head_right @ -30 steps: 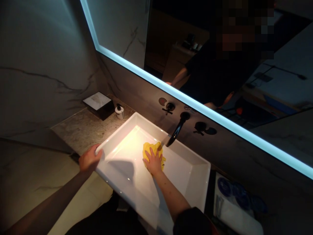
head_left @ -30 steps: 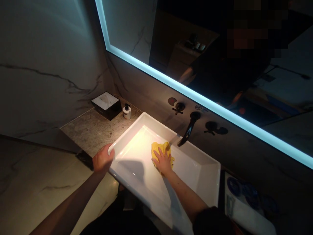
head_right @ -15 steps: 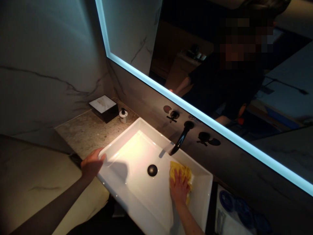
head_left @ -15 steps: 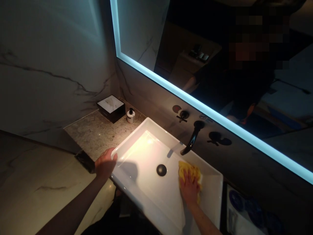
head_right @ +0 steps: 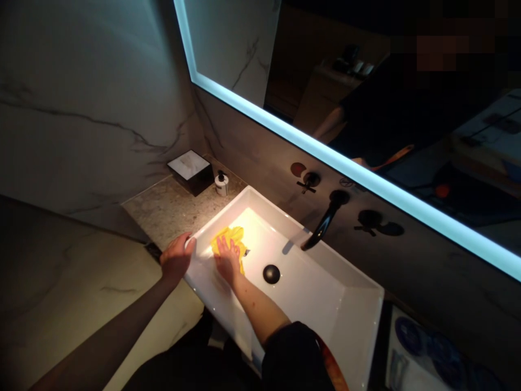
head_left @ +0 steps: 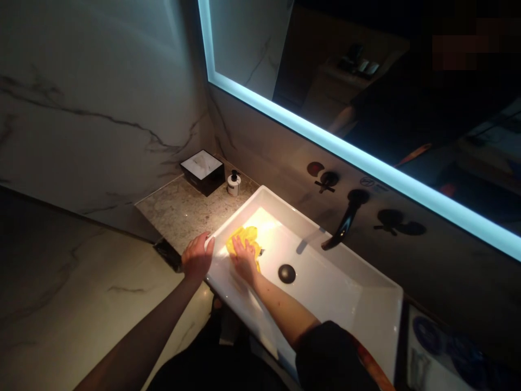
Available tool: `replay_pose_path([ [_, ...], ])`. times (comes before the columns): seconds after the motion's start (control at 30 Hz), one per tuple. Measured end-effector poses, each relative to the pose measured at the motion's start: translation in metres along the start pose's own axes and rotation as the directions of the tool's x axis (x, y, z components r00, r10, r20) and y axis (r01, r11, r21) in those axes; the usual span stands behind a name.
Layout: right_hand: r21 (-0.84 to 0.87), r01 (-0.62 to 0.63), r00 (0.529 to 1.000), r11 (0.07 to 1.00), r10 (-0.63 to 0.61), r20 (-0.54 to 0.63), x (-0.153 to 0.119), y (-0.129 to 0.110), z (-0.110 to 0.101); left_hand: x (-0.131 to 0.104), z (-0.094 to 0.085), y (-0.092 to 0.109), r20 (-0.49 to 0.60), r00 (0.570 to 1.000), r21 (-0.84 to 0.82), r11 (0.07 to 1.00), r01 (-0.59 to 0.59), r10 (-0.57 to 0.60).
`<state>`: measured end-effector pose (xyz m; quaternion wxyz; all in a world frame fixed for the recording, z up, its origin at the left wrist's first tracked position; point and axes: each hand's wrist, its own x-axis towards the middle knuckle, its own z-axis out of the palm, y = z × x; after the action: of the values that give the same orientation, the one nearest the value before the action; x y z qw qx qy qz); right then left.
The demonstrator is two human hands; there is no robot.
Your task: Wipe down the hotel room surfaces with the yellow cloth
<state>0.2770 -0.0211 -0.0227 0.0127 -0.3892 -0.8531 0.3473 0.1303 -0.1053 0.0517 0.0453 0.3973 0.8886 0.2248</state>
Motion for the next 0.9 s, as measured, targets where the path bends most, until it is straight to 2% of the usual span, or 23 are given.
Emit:
replay_pose_path([
  [0.07, 0.06, 0.17, 0.981, 0.984, -0.175, 0.08, -0.029, -0.004, 0.007, 0.001, -0.003, 0.0, 0.046, 0.999, 0.0, 1.0, -0.015, 0.015],
  [0.13, 0.142, 0.283, 0.943, 0.949, -0.302, 0.137, -0.064, 0.013, 0.004, 0.003, -0.006, 0.001, 0.091, 0.995, 0.011, 0.999, -0.038, 0.037],
  [0.17, 0.173, 0.289, 0.936, 0.941, -0.316, 0.155, -0.085, 0.027, -0.001, 0.003, -0.008, 0.001, 0.114, 0.992, 0.02, 0.998, -0.052, 0.05],
  [0.2, 0.193, 0.268, 0.938, 0.944, -0.301, 0.172, -0.109, 0.044, -0.006, 0.004, -0.009, 0.002, 0.135, 0.989, 0.032, 0.997, -0.063, 0.059],
  [0.33, 0.172, 0.045, 0.958, 0.984, -0.091, 0.27, -0.219, 0.113, -0.038, 0.005, -0.015, 0.005, 0.181, 0.982, 0.076, 0.994, -0.073, 0.058],
  [0.4, 0.058, -0.074, 0.929, 0.996, 0.047, 0.366, -0.264, 0.136, -0.065, 0.005, -0.016, 0.007, 0.185, 0.981, 0.081, 0.994, -0.071, 0.055],
  [0.47, -0.136, -0.167, 0.89, 0.977, 0.208, 0.406, -0.287, 0.151, -0.103, 0.005, -0.018, 0.008, 0.184, 0.981, 0.072, 0.995, -0.071, 0.057],
  [0.5, -0.239, -0.212, 0.877, 0.948, 0.292, 0.381, -0.289, 0.158, -0.126, 0.006, -0.018, 0.008, 0.189, 0.981, 0.068, 0.995, -0.069, 0.055],
  [0.57, -0.468, -0.339, 0.87, 0.816, 0.461, 0.173, -0.28, 0.176, -0.172, 0.007, -0.019, 0.008, 0.204, 0.978, 0.062, 0.996, -0.059, 0.045],
  [0.63, -0.613, -0.433, 0.865, 0.661, 0.496, -0.076, -0.262, 0.195, -0.207, 0.008, -0.02, 0.008, 0.219, 0.975, 0.071, 0.996, -0.058, 0.041],
  [0.67, -0.646, -0.454, 0.862, 0.614, 0.486, -0.144, -0.253, 0.204, -0.215, 0.009, -0.019, 0.008, 0.224, 0.974, 0.087, 0.995, -0.057, 0.036],
  [0.7, -0.671, -0.458, 0.862, 0.583, 0.476, -0.175, -0.247, 0.21, -0.217, 0.01, -0.019, 0.007, 0.227, 0.973, 0.105, 0.993, -0.058, 0.032],
  [0.77, -0.681, -0.443, 0.861, 0.584, 0.489, -0.141, -0.243, 0.211, -0.202, 0.011, -0.017, 0.006, 0.226, 0.974, 0.145, 0.988, -0.053, 0.019],
  [0.83, -0.666, -0.435, 0.851, 0.606, 0.518, -0.085, -0.255, 0.197, -0.17, 0.012, -0.014, 0.004, 0.217, 0.976, 0.164, 0.985, -0.055, 0.018],
  [0.9, -0.63, -0.435, 0.839, 0.643, 0.544, -0.025, -0.277, 0.171, -0.135, 0.012, -0.013, 0.003, 0.211, 0.977, 0.162, 0.984, -0.071, 0.035],
])
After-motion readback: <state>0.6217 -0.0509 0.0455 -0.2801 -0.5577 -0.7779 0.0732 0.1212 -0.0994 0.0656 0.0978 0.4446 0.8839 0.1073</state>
